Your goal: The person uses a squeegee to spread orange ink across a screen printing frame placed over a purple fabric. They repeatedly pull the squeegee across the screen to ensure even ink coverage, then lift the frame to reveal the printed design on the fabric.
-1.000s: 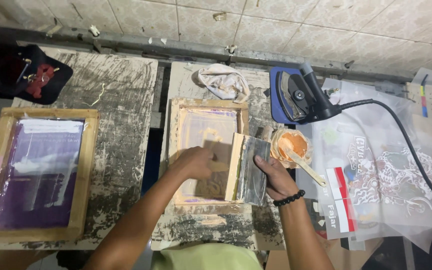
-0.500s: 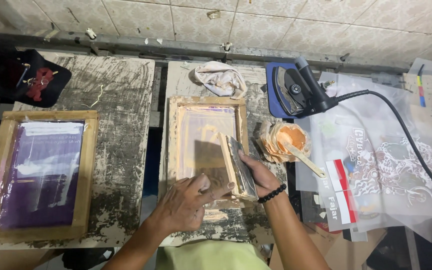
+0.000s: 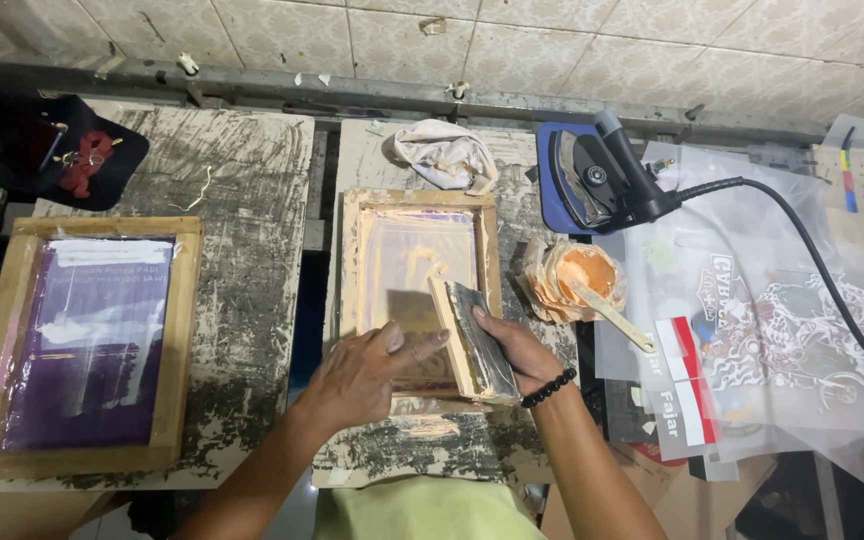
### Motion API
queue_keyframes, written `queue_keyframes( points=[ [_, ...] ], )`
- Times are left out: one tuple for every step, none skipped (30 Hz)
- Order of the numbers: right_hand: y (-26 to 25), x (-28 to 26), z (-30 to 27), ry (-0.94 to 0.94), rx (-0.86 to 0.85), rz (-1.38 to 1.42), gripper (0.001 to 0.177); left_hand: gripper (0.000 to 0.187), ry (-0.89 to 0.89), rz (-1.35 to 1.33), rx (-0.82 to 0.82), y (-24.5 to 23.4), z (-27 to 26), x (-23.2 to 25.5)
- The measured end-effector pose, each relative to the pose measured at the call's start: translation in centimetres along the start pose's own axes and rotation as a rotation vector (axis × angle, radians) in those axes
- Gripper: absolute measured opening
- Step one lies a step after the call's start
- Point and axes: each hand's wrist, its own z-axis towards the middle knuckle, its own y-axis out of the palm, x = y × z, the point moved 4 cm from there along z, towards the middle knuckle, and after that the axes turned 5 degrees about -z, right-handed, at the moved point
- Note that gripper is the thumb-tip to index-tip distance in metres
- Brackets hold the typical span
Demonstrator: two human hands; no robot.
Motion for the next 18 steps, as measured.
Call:
queue_keyframes(
  points=[
    [0.1,0.0,-0.3,0.001,0.001,-0.001,0.048,0.101,-0.001,-0.002,0.000,0.5,0.2,-0.9],
    [0.2,-0.1,-0.5,0.004,-0.004,-0.017,0.050,0.104,0.007,0.013,0.036,0.8,0.5,-1.8],
    [0.3,-0.3,-0.7,0.006,-0.010,-0.033,0.052,0.108,0.014,0.028,0.073,1.1,0.8,-2.7],
    [0.4,-0.4,-0.7,0.004,-0.009,-0.033,0.052,0.108,0.015,0.028,0.074,0.9,1.0,-3.0],
    [0.5,-0.5,-0.7,0.002,-0.016,-0.048,0.052,0.106,0.000,0.046,0.084,0.7,1.3,-3.4],
    [0.6,-0.5,-0.8,0.000,-0.020,-0.061,0.053,0.105,-0.013,0.062,0.092,0.6,1.6,-3.7],
    [0.4,-0.4,-0.8,0.000,-0.017,-0.059,0.053,0.105,-0.010,0.061,0.091,0.3,1.8,-3.4],
    [0.2,-0.4,-0.8,-0.001,0.013,-0.022,0.048,0.105,-0.034,0.066,0.097,-0.1,2.1,-3.3],
    [0.0,-0.3,-0.7,-0.002,0.043,0.014,0.042,0.106,-0.059,0.071,0.104,-0.4,2.3,-3.1],
    [0.0,-0.3,-0.7,0.001,0.039,0.011,0.042,0.106,-0.065,0.071,0.105,0.0,2.5,-3.9],
    [-0.1,-0.4,-0.6,-0.017,0.051,-0.010,0.042,0.108,-0.126,0.132,0.132,0.3,2.7,-4.9],
    [-0.4,-0.5,-0.7,-0.037,0.068,-0.029,0.042,0.110,-0.182,0.192,0.158,0.7,3.1,-5.8],
    [-1.2,0.4,0.3,-0.035,0.068,-0.031,0.042,0.110,-0.184,0.190,0.158,0.7,3.0,-5.7],
    [-2.1,1.1,1.4,-0.059,0.072,-0.051,0.041,0.109,-0.207,0.153,0.183,0.5,3.1,-5.7],
    [-2.9,1.7,2.4,-0.083,0.077,-0.072,0.040,0.107,-0.230,0.115,0.208,0.2,3.1,-5.7],
    [-2.9,1.6,2.3,-0.083,0.081,-0.069,0.040,0.107,-0.226,0.113,0.205,0.1,2.9,-5.0],
    [-2.9,1.4,2.2,-0.109,0.096,-0.062,0.038,0.102,-0.156,0.045,0.229,-0.2,2.7,-4.1],
    [-2.8,1.2,2.2,-0.133,0.107,-0.057,0.037,0.098,-0.090,-0.022,0.255,-0.4,2.3,-3.1]
  ],
)
